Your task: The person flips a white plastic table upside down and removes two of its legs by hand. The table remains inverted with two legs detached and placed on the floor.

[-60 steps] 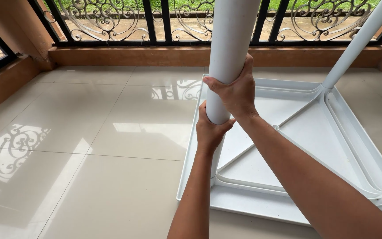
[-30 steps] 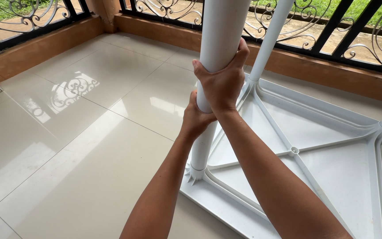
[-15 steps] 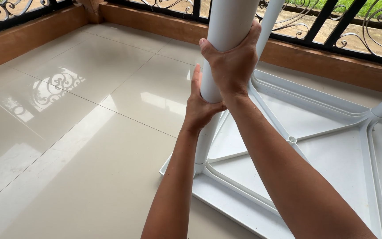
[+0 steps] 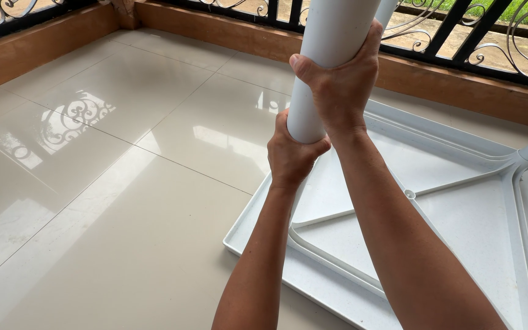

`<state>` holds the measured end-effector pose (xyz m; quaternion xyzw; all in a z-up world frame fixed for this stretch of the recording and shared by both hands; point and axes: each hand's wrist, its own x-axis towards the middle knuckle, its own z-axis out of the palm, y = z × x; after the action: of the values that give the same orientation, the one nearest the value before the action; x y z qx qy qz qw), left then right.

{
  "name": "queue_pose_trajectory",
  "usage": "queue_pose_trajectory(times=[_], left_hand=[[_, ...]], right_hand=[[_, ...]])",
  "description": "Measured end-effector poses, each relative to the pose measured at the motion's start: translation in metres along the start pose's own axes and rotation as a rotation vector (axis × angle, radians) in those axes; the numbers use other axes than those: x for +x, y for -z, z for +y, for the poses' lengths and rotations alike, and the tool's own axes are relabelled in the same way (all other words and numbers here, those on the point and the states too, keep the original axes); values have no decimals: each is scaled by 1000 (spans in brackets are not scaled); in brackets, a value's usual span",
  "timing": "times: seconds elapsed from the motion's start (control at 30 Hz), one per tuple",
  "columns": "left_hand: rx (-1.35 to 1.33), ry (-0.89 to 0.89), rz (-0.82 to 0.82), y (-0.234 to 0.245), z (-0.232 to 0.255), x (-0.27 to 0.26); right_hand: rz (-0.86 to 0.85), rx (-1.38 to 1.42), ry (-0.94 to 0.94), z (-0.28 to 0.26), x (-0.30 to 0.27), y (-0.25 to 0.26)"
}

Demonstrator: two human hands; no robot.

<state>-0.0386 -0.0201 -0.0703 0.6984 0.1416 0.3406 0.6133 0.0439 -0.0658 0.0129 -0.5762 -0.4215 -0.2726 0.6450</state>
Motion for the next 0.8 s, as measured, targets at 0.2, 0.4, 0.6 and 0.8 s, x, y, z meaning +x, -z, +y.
queue_pose_trajectory(times=[0.2,0.4,0.6,0.8], left_hand=[[83,-93,188,-19,-1,-19],[65,-101,84,-14,-6,-24],[-92,-55,-478,35,-6,18],[-189,-20,-396,24,-2,18]], right_hand=[[-185,249,-110,-6,3,25],[-236,387,-228,-18,-1,32],[111,-214,-133,-28,-24,-5],[113,-173,-80,-21,-18,-3]])
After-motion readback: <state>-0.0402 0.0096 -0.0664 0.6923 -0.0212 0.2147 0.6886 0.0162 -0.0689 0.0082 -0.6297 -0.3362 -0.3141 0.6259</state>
